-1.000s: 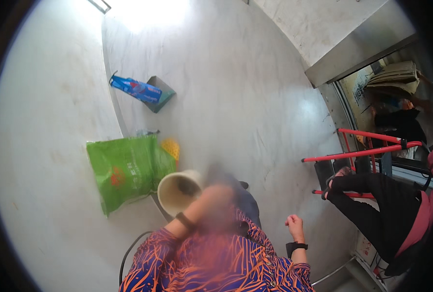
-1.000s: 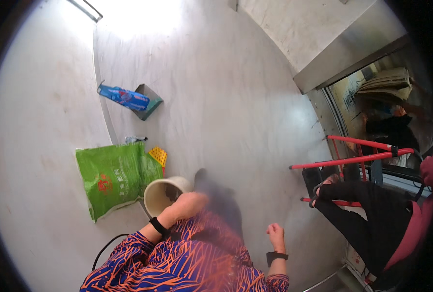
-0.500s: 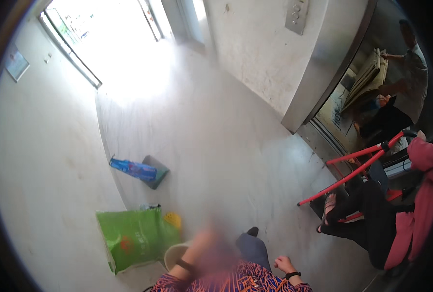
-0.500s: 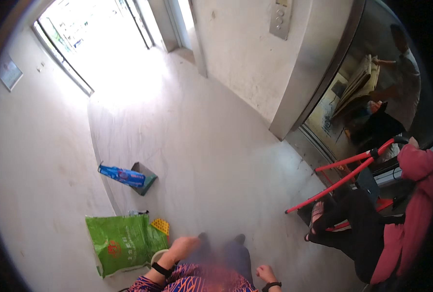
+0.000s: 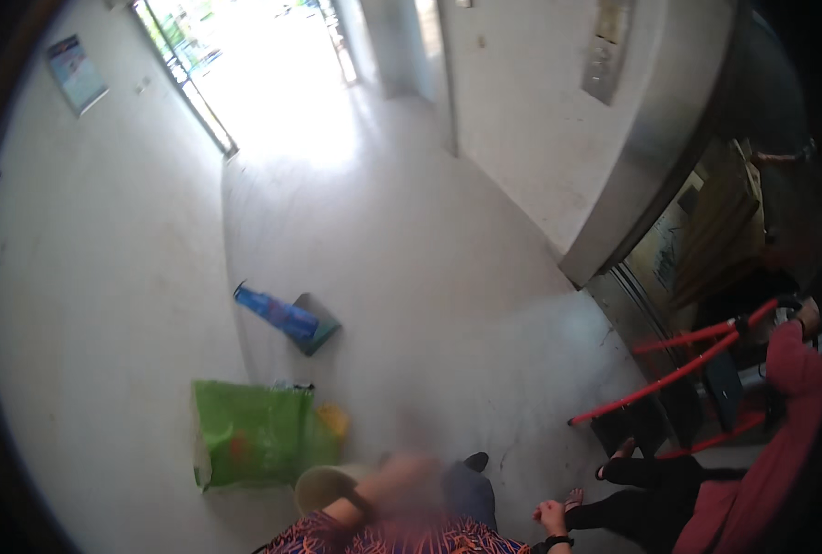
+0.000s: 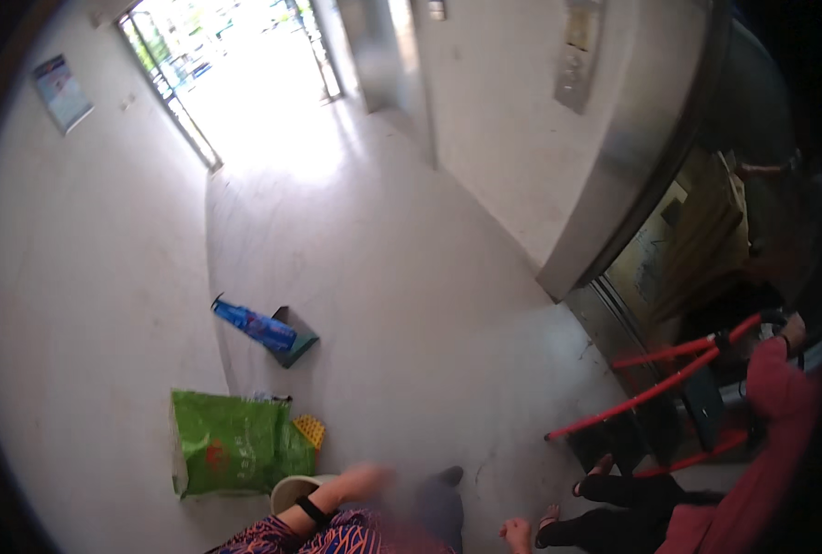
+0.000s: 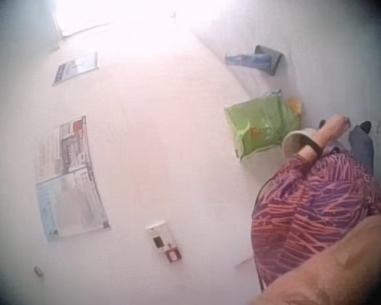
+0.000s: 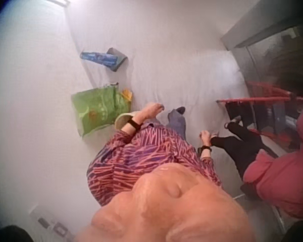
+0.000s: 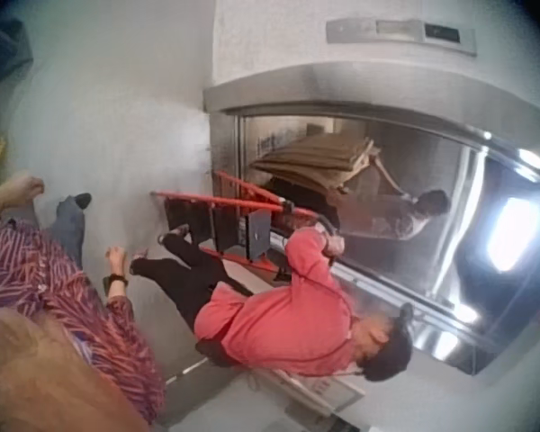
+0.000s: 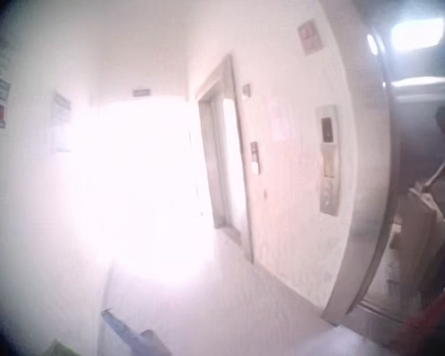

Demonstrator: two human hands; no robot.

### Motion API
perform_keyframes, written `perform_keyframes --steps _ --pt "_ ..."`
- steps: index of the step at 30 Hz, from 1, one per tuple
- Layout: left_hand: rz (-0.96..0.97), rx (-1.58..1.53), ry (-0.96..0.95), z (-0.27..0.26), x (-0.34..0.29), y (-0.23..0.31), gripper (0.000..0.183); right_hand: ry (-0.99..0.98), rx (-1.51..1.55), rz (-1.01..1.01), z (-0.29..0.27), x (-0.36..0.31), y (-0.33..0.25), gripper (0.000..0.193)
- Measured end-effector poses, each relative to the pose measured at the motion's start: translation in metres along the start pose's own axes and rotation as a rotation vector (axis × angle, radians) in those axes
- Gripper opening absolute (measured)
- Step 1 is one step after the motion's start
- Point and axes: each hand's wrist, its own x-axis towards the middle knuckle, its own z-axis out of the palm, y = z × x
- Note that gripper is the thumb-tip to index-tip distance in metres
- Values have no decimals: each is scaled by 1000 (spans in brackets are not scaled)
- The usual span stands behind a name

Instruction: Clean and scrape residue from the exterior of elevator doors.

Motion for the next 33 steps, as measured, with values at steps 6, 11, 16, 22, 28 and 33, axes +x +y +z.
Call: perform_keyframes --steps 6,11,16,22,28,33 --pt "70 -84 374 15 -32 -70 22 -182 -448 -287 43 -20 31 22" --pt "-153 -100 322 -32 -78 -133 25 -271 -354 -88 75 -17 10 35" --pt "-292 -285 430 -65 -96 -272 28 -125 -500 -148 124 -13 -26 35" --pt "-384 -297 873 -162 -102 -393 28 -106 -457 -147 210 1 -165 32" --pt "-540 -359 971 -255 -94 -479 32 -60 -287 -145 279 39 -285 28" --pt "-584 -309 981 -303 -70 -531 39 -74 -220 -153 320 60 -397 26"
